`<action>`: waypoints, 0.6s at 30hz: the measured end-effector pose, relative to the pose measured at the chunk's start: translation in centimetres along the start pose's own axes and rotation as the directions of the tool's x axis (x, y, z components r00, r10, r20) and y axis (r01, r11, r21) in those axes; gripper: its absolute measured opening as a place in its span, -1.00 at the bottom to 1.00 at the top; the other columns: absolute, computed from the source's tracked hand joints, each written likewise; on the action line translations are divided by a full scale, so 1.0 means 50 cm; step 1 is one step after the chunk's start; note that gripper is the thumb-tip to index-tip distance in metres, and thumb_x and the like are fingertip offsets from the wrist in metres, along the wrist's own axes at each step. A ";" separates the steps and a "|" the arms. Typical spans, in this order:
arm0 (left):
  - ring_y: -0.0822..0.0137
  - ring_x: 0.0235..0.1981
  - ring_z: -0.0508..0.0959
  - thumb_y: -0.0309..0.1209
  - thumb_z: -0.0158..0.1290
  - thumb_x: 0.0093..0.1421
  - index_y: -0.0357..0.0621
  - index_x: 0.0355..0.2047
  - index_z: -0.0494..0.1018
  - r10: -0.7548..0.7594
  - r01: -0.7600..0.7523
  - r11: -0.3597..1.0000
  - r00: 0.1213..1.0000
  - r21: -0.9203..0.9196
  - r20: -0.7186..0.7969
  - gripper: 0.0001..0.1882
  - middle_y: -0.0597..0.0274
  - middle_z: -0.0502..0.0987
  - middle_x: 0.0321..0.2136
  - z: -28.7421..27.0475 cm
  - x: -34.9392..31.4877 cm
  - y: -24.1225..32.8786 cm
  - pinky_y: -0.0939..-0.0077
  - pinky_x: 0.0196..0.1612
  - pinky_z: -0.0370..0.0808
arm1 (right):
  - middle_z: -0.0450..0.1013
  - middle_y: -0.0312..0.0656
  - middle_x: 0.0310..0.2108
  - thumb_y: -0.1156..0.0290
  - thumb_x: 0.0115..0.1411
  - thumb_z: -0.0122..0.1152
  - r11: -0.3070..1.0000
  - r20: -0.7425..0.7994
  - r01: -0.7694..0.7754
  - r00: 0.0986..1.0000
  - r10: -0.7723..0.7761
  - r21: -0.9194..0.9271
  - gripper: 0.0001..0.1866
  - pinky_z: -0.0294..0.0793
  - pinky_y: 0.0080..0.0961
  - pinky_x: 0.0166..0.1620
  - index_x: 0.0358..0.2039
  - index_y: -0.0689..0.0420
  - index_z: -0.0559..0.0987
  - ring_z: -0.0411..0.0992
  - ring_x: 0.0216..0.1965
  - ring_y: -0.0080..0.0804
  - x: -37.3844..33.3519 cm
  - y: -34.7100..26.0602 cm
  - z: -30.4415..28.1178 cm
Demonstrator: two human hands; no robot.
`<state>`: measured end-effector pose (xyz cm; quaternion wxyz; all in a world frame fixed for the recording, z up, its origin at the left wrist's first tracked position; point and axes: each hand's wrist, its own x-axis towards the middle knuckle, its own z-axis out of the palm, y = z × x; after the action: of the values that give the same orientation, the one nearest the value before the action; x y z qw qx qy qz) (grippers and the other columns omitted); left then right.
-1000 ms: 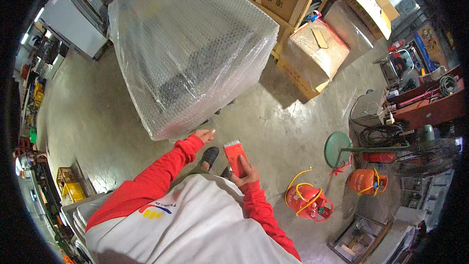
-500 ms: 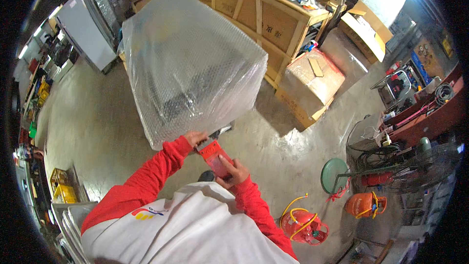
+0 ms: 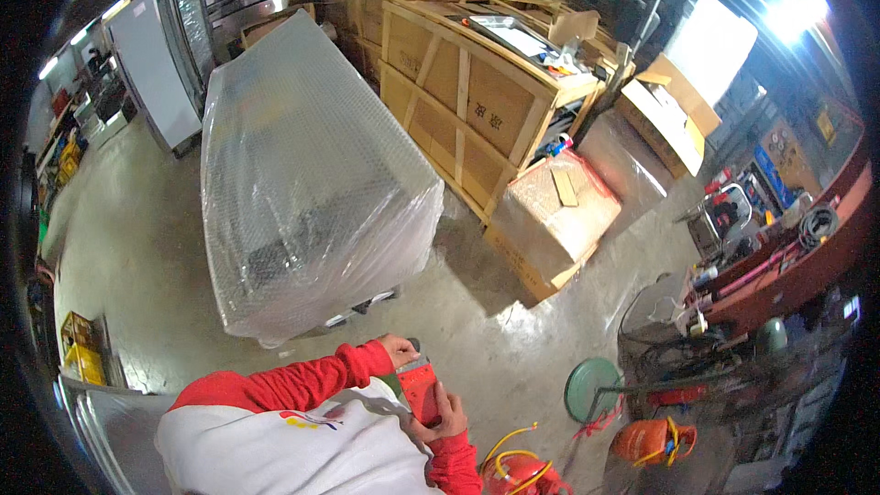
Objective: The person wraps a large rectangular object with bubble wrap and secures it with red tape. They repeatedly fold the wrap over the object's edges and apply tape to seal the seams, rotating the object to cover all sides.
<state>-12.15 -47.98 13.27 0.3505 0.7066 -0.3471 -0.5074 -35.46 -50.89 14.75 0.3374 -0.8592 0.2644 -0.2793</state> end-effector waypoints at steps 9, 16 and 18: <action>0.38 -0.61 0.55 -0.14 0.05 0.20 -0.12 -0.29 0.56 0.024 -0.029 0.976 0.999 -0.214 -0.028 -0.69 0.21 0.57 -0.57 -0.017 0.385 0.132 0.44 -0.49 0.51 | 0.42 -0.04 -0.42 0.18 -0.43 0.43 0.953 0.028 0.262 0.965 -0.261 -0.154 -0.09 0.48 -0.29 -0.50 0.10 0.01 0.43 0.44 -0.52 -0.11 0.348 0.248 -0.105; 0.44 -0.36 0.58 -0.47 0.10 0.14 -0.18 -0.38 0.55 0.102 -0.254 0.791 0.952 -0.557 -0.290 -0.93 0.20 0.62 -0.47 -0.080 0.547 0.255 0.46 -0.27 0.54 | 0.42 -0.04 -0.44 0.21 -0.40 0.43 0.866 0.223 0.488 0.861 -0.457 -0.108 -0.22 0.45 -0.33 -0.57 0.00 -0.08 0.52 0.42 -0.57 -0.13 0.697 0.357 -0.210; 0.22 -0.38 0.62 -0.53 0.06 0.06 -0.13 -0.35 0.55 0.180 -0.347 0.913 0.816 -0.216 -0.550 -0.87 0.13 0.62 -0.42 -0.119 0.534 0.277 0.37 -0.30 0.53 | 0.43 -0.03 -0.43 0.21 -0.38 0.42 0.831 0.279 0.553 0.791 -0.544 0.052 -0.25 0.44 -0.35 -0.59 -0.01 -0.10 0.52 0.42 -0.57 -0.17 0.793 0.366 -0.196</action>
<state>-1.80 -76.83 13.76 0.6036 0.6980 -0.2522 -0.2913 -18.86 -92.19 19.41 0.2620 -0.9349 -0.0423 -0.2355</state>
